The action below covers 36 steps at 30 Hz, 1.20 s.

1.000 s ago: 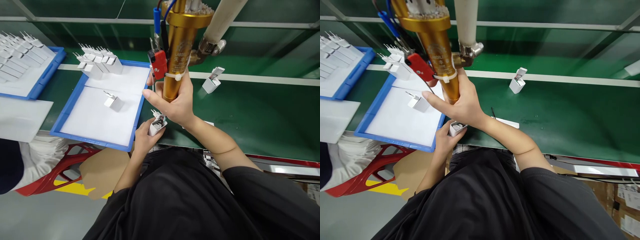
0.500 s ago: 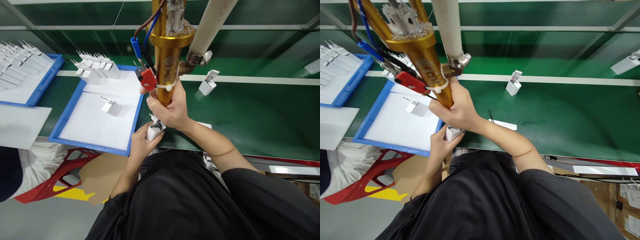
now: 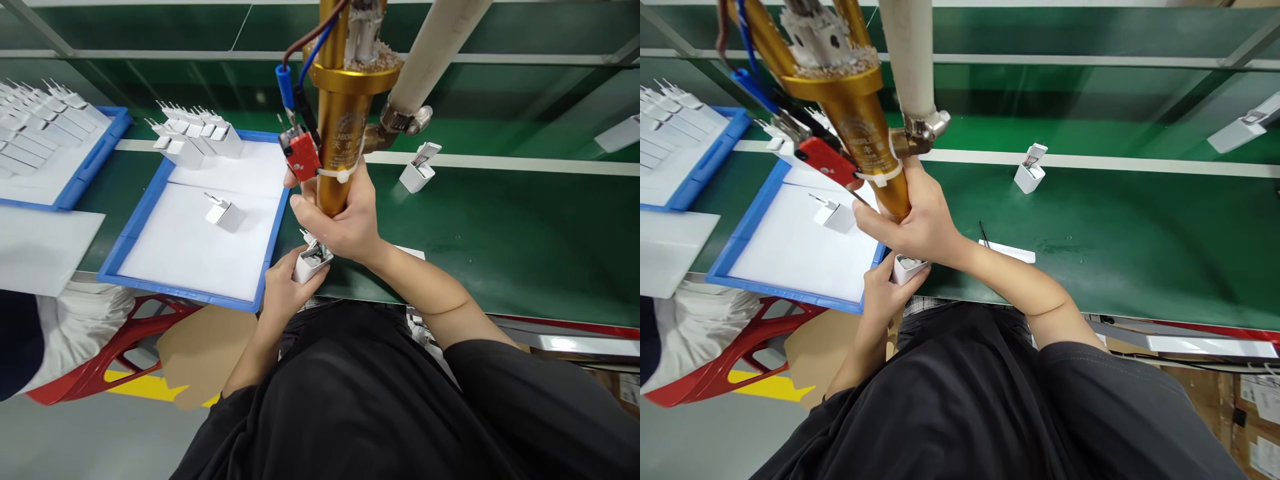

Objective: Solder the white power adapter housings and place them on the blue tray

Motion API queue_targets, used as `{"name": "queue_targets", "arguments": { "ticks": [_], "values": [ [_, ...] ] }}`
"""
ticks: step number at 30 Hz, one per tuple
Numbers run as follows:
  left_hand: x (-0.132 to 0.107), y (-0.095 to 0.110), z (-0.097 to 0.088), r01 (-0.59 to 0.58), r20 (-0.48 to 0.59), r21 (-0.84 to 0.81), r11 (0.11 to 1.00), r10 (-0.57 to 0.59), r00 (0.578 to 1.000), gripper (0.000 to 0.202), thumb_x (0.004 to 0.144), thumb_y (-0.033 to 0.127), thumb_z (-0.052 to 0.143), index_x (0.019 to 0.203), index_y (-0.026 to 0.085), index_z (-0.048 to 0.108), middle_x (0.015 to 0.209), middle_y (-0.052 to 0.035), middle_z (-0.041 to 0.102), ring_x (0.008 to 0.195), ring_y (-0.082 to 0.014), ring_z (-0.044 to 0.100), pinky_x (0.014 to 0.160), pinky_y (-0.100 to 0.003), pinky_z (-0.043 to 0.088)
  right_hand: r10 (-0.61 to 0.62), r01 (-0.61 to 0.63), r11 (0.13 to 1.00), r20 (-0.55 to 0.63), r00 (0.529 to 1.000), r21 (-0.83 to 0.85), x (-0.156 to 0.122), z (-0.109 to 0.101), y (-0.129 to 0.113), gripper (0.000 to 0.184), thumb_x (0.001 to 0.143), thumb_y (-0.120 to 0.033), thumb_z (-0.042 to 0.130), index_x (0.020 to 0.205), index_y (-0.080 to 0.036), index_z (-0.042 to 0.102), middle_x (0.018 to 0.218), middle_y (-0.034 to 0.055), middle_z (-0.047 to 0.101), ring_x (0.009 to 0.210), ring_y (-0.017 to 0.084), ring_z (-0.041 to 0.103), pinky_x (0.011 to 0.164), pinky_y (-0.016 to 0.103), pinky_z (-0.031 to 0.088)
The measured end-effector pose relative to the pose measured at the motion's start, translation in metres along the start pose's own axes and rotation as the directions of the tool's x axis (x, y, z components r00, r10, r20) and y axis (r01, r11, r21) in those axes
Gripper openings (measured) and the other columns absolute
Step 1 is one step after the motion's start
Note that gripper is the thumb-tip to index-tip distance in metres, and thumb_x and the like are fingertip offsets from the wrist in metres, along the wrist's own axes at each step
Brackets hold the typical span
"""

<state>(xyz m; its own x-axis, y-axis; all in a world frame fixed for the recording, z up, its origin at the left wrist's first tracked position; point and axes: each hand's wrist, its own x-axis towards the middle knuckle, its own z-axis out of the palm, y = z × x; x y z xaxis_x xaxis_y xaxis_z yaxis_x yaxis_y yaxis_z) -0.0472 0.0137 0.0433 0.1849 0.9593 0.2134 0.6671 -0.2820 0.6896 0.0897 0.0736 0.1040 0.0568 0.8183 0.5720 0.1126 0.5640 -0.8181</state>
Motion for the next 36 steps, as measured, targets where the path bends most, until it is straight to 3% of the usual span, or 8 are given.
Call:
{"name": "queue_targets", "arguments": {
  "ticks": [6,11,19,28,36],
  "values": [
    [-0.001,-0.003,0.002,0.023,0.005,-0.057,0.998,-0.023,1.0,0.039,0.075,0.041,0.073,0.106,0.019,0.066,0.084,-0.0033,0.073,0.075,-0.0187,0.068,0.071,-0.028,0.054,0.016,-0.016,0.999,0.015,1.0,0.038,0.0,-0.001,-0.011,0.038,0.08,-0.037,0.066,0.105,-0.025,0.041,0.097,0.0007,0.062,0.067,0.009,0.057,0.07,0.032,0.057],
    [-0.001,-0.007,0.018,0.082,0.033,-0.175,0.981,-0.078,0.996,0.034,0.076,0.039,0.072,0.102,0.019,0.064,0.082,-0.0018,0.071,0.07,-0.0157,0.066,0.066,-0.025,0.053,0.034,-0.035,0.998,0.013,0.999,0.047,-0.002,-0.002,-0.016,0.039,0.081,-0.04,0.066,0.105,-0.026,0.04,0.099,0.0001,0.061,0.066,0.008,0.056,0.07,0.031,0.057],
    [-0.005,0.001,0.055,0.099,0.036,-0.373,0.923,-0.092,0.995,0.038,0.074,0.04,0.073,0.103,0.019,0.059,0.085,-0.002,0.069,0.075,-0.0165,0.065,0.066,-0.025,0.052,0.056,-0.056,0.998,-0.001,0.998,0.038,-0.008,0.002,-0.014,0.038,0.082,-0.048,0.063,0.104,-0.026,0.039,0.066,-0.0048,0.045,0.068,0.013,0.056,0.074,0.036,0.056],
    [-0.007,0.007,0.07,0.093,-0.117,-0.432,0.897,-0.158,0.981,0.04,0.07,0.044,0.074,0.094,0.02,0.053,0.079,-0.0002,0.063,0.067,-0.0144,0.06,0.064,-0.028,0.051,0.042,-0.042,0.999,0.045,0.998,0.012,-0.01,-0.001,-0.012,0.022,0.089,-0.039,0.048,0.106,-0.027,0.041,0.092,0.0008,0.056,0.061,0.009,0.05,0.058,0.03,0.053],
    [-0.008,0.005,0.074,0.038,-0.171,-0.443,0.896,-0.126,0.977,0.044,0.072,0.046,0.073,0.101,0.02,0.052,0.082,-0.0006,0.062,0.071,-0.0145,0.061,0.067,-0.028,0.051,0.065,-0.067,0.997,0.043,0.997,0.045,-0.01,-0.002,-0.015,0.023,0.088,-0.04,0.054,0.101,-0.027,0.041,0.08,-0.0012,0.055,0.061,0.01,0.052,0.061,0.033,0.055]
  ]
}}
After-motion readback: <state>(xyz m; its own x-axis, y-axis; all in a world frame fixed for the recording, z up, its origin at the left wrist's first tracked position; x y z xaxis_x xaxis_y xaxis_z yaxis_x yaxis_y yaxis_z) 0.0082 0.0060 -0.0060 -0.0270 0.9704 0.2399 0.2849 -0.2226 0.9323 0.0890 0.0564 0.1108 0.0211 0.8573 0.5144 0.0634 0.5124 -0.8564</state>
